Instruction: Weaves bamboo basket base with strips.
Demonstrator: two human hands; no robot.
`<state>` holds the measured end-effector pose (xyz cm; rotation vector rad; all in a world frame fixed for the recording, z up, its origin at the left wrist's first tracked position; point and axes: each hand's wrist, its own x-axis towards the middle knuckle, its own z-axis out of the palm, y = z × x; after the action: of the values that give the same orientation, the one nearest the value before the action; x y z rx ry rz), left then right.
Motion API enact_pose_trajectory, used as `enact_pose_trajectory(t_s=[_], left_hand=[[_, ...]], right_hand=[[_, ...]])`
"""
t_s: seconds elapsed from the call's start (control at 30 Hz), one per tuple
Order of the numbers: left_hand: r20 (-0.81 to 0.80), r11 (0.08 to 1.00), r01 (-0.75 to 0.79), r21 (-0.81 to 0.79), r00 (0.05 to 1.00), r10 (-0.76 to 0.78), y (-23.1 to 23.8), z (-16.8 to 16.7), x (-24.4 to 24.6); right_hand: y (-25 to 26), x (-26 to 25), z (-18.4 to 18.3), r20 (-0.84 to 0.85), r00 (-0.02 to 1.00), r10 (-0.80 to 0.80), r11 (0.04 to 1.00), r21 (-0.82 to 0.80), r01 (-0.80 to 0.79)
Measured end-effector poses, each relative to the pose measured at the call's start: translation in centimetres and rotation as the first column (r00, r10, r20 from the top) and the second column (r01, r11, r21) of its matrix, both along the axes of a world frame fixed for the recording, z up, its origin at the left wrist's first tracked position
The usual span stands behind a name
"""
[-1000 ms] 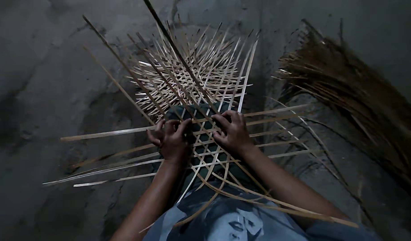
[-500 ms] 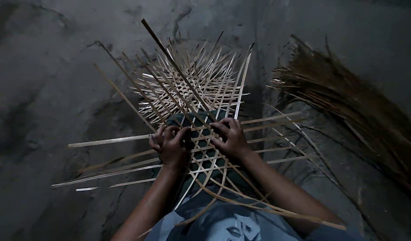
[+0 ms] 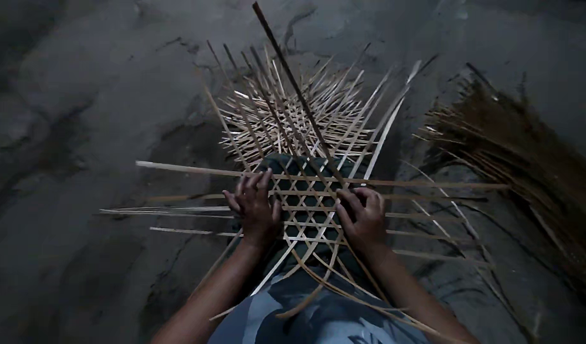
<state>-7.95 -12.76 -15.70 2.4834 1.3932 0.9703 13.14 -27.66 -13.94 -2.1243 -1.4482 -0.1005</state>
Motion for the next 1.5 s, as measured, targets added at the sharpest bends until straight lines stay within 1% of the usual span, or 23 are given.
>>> enact_pose_trajectory(t_s=[0.1, 0.2, 0.4, 0.53, 0.6, 0.7, 0.77, 0.8, 0.87, 0.93, 1.0, 1.03, 1.1, 1.2, 1.23, 1.37, 1.5], left_hand=[[0.040, 1.000, 0.013, -0.006, 0.999, -0.013, 0.1, -0.5, 0.2], [0.050, 0.997, 0.010, -0.073, 0.999, -0.007, 0.0, -0.4, 0.2], [0.026, 0.997, 0.004, -0.074, 1.000, -0.003, 0.1, -0.7, 0.5], [-0.039, 0.999, -0.011, -0.047, 0.999, 0.009, -0.1, -0.1, 0.6], [-0.057, 0.998, 0.034, -0.052, 0.998, -0.037, -0.1, 1.2, 0.5], [-0.031, 0.987, 0.140, -0.072, 0.989, -0.143, 0.9, 3.4, 0.9], [-0.053, 0.976, 0.204, -0.080, 0.977, -0.209, 2.3, 4.5, 1.8], [-0.080, 0.969, 0.228, -0.093, 0.969, -0.236, 3.0, 4.6, 2.4], [-0.136, 0.962, 0.258, -0.088, 0.954, -0.268, 3.9, 3.8, 3.4], [-0.158, 0.965, 0.255, -0.064, 0.952, -0.262, 3.9, 2.5, 3.8], [-0.135, 0.972, 0.229, -0.044, 0.963, -0.233, 3.2, 1.8, 3.4], [-0.115, 0.976, 0.215, -0.044, 0.969, -0.219, 2.7, 1.5, 3.1], [-0.099, 0.980, 0.195, -0.044, 0.975, -0.198, 1.8, 1.0, 2.4], [-0.121, 0.983, 0.176, -0.054, 0.976, -0.181, 1.5, 0.8, 2.2], [-0.128, 0.983, 0.172, -0.057, 0.976, -0.178, 1.5, 0.6, 2.1], [-0.124, 0.986, 0.157, -0.055, 0.979, -0.163, 1.6, 0.4, 2.1], [-0.113, 0.987, 0.153, -0.049, 0.981, -0.158, 1.6, 0.6, 2.0]], right_hand=[[-0.1, 0.0, -0.2, -0.008, 1.000, -0.007, 1.000, 0.010, 0.007], [-0.2, 0.1, -0.7, -0.024, 1.000, -0.018, 1.000, 0.013, 0.018], [-0.1, 0.3, -1.4, -0.078, 0.996, -0.043, 0.999, 0.027, 0.045], [-0.2, 0.7, -1.5, -0.094, 0.995, -0.022, 0.999, 0.038, 0.026], [-0.4, 1.1, -1.0, -0.091, 0.996, 0.003, 1.000, 0.018, -0.002], [0.0, 1.9, 1.1, -0.106, 0.994, 0.023, 0.999, -0.021, -0.025], [0.9, 2.3, 2.8, -0.150, 0.989, -0.009, 1.000, -0.015, 0.007], [1.6, 2.4, 3.4, -0.191, 0.980, -0.050, 0.998, -0.048, 0.042], [2.9, 2.6, 3.6, -0.276, 0.948, -0.157, 0.983, -0.136, 0.123], [3.6, 2.4, 3.2, -0.307, 0.926, -0.219, 0.969, -0.181, 0.169], [3.8, 1.7, 3.0, -0.301, 0.926, -0.227, 0.966, -0.190, 0.174], [3.7, 1.2, 2.7, -0.283, 0.933, -0.220, 0.969, -0.170, 0.177], [3.5, 0.5, 1.7, -0.261, 0.944, -0.200, 0.978, -0.112, 0.177], [3.6, 0.5, 0.5, -0.249, 0.951, -0.181, 0.983, -0.011, 0.185], [3.6, 0.6, 0.2, -0.252, 0.950, -0.185, 0.982, -0.003, 0.190], [3.7, 0.4, -0.3, -0.288, 0.938, -0.191, 0.981, -0.028, 0.192], [3.9, 0.1, -0.1, -0.277, 0.934, -0.225, 0.974, -0.069, 0.215]])
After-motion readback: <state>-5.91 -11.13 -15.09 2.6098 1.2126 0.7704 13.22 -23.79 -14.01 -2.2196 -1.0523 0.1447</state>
